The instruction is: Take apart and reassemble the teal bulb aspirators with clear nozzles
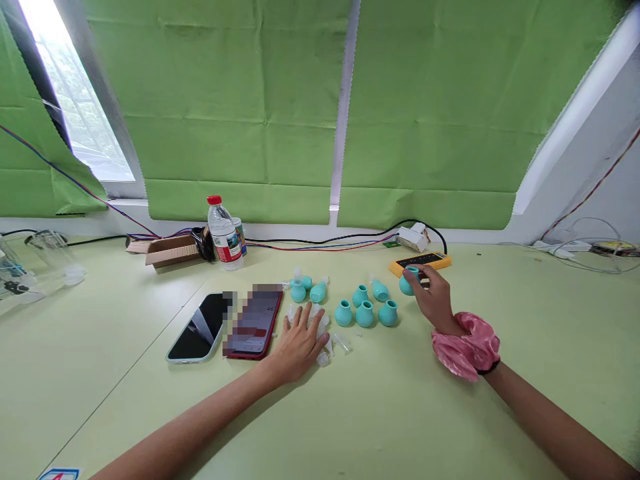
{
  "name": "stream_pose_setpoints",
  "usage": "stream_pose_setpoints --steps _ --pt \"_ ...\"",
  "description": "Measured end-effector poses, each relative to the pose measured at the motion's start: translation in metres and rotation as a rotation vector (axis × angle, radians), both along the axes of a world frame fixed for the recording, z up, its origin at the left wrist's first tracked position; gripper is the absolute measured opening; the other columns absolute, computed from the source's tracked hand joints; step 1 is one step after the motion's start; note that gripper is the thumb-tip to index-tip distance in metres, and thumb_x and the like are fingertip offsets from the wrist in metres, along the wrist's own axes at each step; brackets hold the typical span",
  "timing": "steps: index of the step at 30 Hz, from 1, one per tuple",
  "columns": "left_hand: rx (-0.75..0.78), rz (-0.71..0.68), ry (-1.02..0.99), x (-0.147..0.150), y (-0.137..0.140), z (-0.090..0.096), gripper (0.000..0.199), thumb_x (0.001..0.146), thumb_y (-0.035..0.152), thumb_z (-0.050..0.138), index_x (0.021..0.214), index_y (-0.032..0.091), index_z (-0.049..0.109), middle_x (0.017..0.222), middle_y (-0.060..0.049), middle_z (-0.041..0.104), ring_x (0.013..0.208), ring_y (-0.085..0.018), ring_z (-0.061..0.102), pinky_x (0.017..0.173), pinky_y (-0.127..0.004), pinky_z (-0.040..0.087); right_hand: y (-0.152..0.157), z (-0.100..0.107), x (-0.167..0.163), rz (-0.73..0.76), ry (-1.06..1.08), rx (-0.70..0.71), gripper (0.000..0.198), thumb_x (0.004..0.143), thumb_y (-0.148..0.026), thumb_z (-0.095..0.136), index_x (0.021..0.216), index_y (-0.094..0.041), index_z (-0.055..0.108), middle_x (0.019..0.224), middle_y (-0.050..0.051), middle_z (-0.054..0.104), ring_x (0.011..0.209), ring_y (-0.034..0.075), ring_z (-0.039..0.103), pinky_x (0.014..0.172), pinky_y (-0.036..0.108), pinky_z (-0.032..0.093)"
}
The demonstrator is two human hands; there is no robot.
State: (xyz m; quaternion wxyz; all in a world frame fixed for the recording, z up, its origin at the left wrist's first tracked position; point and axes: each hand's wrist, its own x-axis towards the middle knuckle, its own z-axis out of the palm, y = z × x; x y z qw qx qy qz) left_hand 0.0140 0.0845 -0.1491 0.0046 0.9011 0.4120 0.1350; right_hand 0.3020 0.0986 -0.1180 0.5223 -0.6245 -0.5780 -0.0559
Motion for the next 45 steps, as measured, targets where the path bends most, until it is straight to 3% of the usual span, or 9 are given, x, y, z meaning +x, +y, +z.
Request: stream_pose_setpoints --steps 3,7,14,21,26,31,34,39,45 --pt "-0.017 -0.018 0.008 0.001 -0.001 -0.003 0.047 0.086 0.038 0.017 0.129 0.019 0.016 0.134 -0.015 0.019 0.121 -0.030 0.019 0.087 -0.057 0.025 0.018 -0.021 0.024 -0.048 -0.034 -0.241 0.032 0.071 -0.044 0.047 0.086 -0.017 0.056 0.078 0.005 0.060 0.064 0.016 0.054 0.058 0.027 0.041" --pt "0.018 -0.009 -0.022 0.001 0.000 -0.005 0.047 0.085 0.040 0.019 0.128 0.022 0.017 0.136 -0.013 0.014 0.123 -0.030 0.014 0.088 -0.060 0.021 0.024 -0.033 0.030 -0.033 -0.062 -0.317 0.027 0.065 -0.042 0.053 0.076 -0.018 0.057 0.072 0.003 0.062 0.060 0.015 0.055 0.059 0.028 0.042" --pt "0.024 0.012 -0.079 0.000 0.002 -0.006 0.044 0.085 0.037 0.027 0.125 0.021 0.026 0.135 -0.013 0.016 0.123 -0.031 0.012 0.092 -0.056 0.020 0.043 -0.002 0.007 0.067 -0.328 -0.411 0.030 0.065 -0.043 0.054 0.083 -0.019 0.058 0.075 0.003 0.063 0.066 0.016 0.057 0.058 0.026 0.040" --pt "-0.002 -0.071 -0.100 -0.001 -0.004 0.004 0.044 0.084 0.040 0.024 0.123 0.021 0.028 0.137 -0.013 0.010 0.123 -0.029 0.013 0.092 -0.056 0.020 0.074 0.002 -0.008 0.116 -0.388 -0.474 0.040 0.073 -0.038 0.041 0.055 -0.007 0.058 0.053 0.002 0.055 0.052 0.008 0.054 0.049 0.019 0.031" --pt "0.011 -0.192 -0.060 -0.002 -0.008 0.007 0.048 0.081 0.045 0.031 0.122 0.020 0.031 0.134 -0.013 0.019 0.121 -0.030 0.018 0.092 -0.055 0.020 0.076 0.010 -0.015 0.125 -0.356 -0.400 0.020 0.060 -0.028 0.059 0.067 -0.008 0.058 0.058 0.002 0.057 0.056 0.011 0.053 0.049 0.020 0.034" --pt "0.006 -0.125 -0.133 0.001 -0.004 0.005 0.034 0.086 0.031 0.025 0.116 0.021 0.036 0.132 -0.012 0.023 0.121 -0.026 0.021 0.092 -0.053 0.022 0.043 0.040 -0.042 0.157 -0.265 -0.196 0.026 0.066 -0.024 0.053 0.091 -0.015 0.052 0.080 0.004 0.058 0.072 0.014 0.054 0.064 0.024 0.042" --pt "0.015 -0.133 -0.292 -0.002 -0.005 0.012 0.033 0.085 0.030 0.027 0.115 0.020 0.036 0.129 -0.012 0.028 0.119 -0.024 0.023 0.094 -0.048 0.023 -0.006 0.043 -0.071 0.367 -0.153 0.088 0.022 0.068 -0.021 0.050 0.090 -0.017 0.049 0.086 0.004 0.053 0.079 0.016 0.052 0.069 0.027 0.043" --pt "0.013 -0.305 -0.594 -0.008 -0.013 0.027 0.030 0.080 0.036 0.035 0.097 0.013 0.045 0.094 -0.010 0.051 0.089 -0.019 0.047 0.077 -0.033 0.039 -0.072 0.004 -0.110 0.673 -0.309 -0.037 0.030 0.066 -0.014 0.048 0.095 -0.019 0.048 0.083 0.006 0.051 0.078 0.017 0.051 0.065 0.029 0.044" --pt "0.087 -0.337 -0.383 0.000 -0.014 0.019 0.027 0.084 0.029 0.035 0.069 0.014 0.052 0.057 -0.002 0.051 0.055 -0.011 0.046 0.050 -0.021 0.035 -0.077 -0.031 -0.120 0.714 -0.227 -0.052 0.027 0.066 -0.016 0.049 0.093 -0.020 0.046 0.079 0.004 0.053 0.074 0.016 0.053 0.062 0.027 0.045"
